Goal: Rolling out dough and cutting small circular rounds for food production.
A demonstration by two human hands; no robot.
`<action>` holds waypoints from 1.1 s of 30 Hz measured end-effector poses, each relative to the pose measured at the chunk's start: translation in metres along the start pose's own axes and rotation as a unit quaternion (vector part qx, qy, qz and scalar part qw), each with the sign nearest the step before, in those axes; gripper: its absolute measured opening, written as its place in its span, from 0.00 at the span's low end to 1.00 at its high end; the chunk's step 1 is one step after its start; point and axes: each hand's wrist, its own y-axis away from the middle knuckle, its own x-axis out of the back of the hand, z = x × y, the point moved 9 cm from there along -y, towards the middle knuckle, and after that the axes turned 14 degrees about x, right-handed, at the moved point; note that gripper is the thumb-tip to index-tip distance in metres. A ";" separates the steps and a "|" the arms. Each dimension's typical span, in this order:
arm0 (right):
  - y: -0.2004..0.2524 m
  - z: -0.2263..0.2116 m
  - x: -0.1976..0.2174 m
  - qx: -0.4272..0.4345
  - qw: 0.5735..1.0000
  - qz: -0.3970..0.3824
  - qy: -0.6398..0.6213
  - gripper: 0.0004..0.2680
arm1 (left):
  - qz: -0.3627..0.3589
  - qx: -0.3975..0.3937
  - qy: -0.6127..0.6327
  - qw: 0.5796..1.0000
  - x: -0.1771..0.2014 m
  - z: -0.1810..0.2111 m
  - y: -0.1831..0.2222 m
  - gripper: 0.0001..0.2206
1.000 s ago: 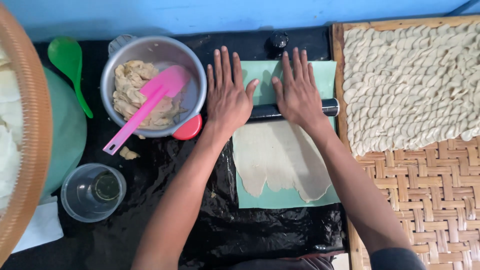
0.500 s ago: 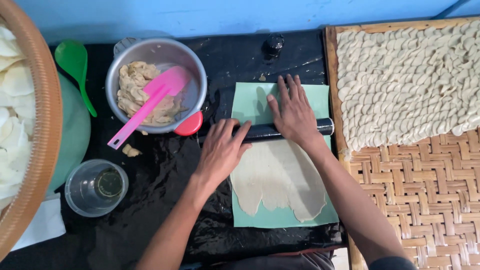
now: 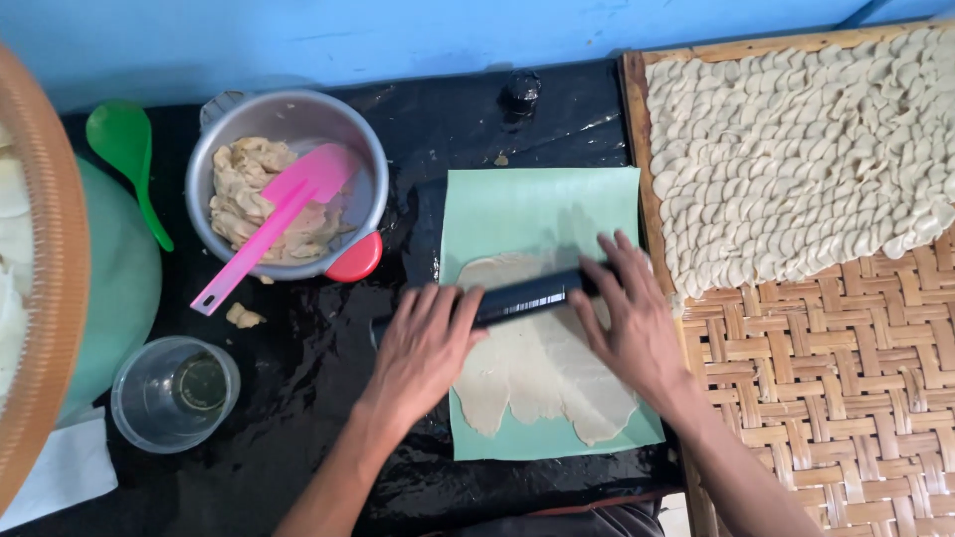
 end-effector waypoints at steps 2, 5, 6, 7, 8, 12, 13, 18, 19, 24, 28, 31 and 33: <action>0.018 -0.003 -0.006 0.000 1.000 -0.018 -0.009 0.16 | -0.002 -0.003 0.004 1.000 -0.006 0.002 0.013 0.23; 0.032 -0.006 -0.016 0.008 0.999 -0.048 -0.014 0.17 | 0.012 0.022 0.010 1.000 -0.020 0.004 0.028 0.24; 0.033 -0.007 -0.019 0.014 0.998 -0.058 -0.007 0.18 | 0.031 0.043 0.012 0.999 -0.023 0.003 0.031 0.25; 0.031 -0.006 -0.021 0.012 0.998 -0.059 -0.010 0.18 | 0.028 0.044 0.011 0.999 -0.028 0.009 0.030 0.25; 0.029 -0.007 -0.025 0.018 0.997 -0.074 0.012 0.20 | 0.041 0.075 -0.014 0.996 -0.030 0.010 0.028 0.28; 0.010 0.005 -0.037 0.013 0.993 -0.104 0.059 0.24 | 0.033 0.138 -0.016 0.990 -0.037 0.001 -0.003 0.33; 0.001 0.012 -0.039 0.013 0.993 -0.105 0.059 0.24 | 0.033 0.139 -0.016 0.990 -0.039 -0.004 -0.015 0.33; -0.046 0.042 -0.052 -0.003 0.994 -0.094 0.058 0.23 | 0.037 0.145 -0.045 0.988 -0.036 -0.029 -0.077 0.31; -0.050 0.043 -0.052 -0.002 0.994 -0.092 0.059 0.23 | 0.040 0.145 -0.046 0.988 -0.034 -0.031 -0.083 0.31; -0.050 0.040 -0.047 -0.004 0.994 -0.079 0.078 0.24 | 0.075 0.129 -0.053 0.987 -0.024 -0.024 -0.079 0.35; -0.009 0.013 -0.039 -0.013 0.995 -0.088 0.056 0.26 | 0.074 0.108 -0.027 0.991 -0.027 -0.010 -0.028 0.37; 0.013 0.003 -0.033 -0.014 0.994 -0.098 0.045 0.27 | 0.079 0.108 0.062 0.989 -0.033 -0.007 0.009 0.36; 0.023 -0.002 -0.033 0.008 0.994 -0.107 0.017 0.26 | 0.088 0.124 0.027 0.988 -0.042 -0.011 0.030 0.29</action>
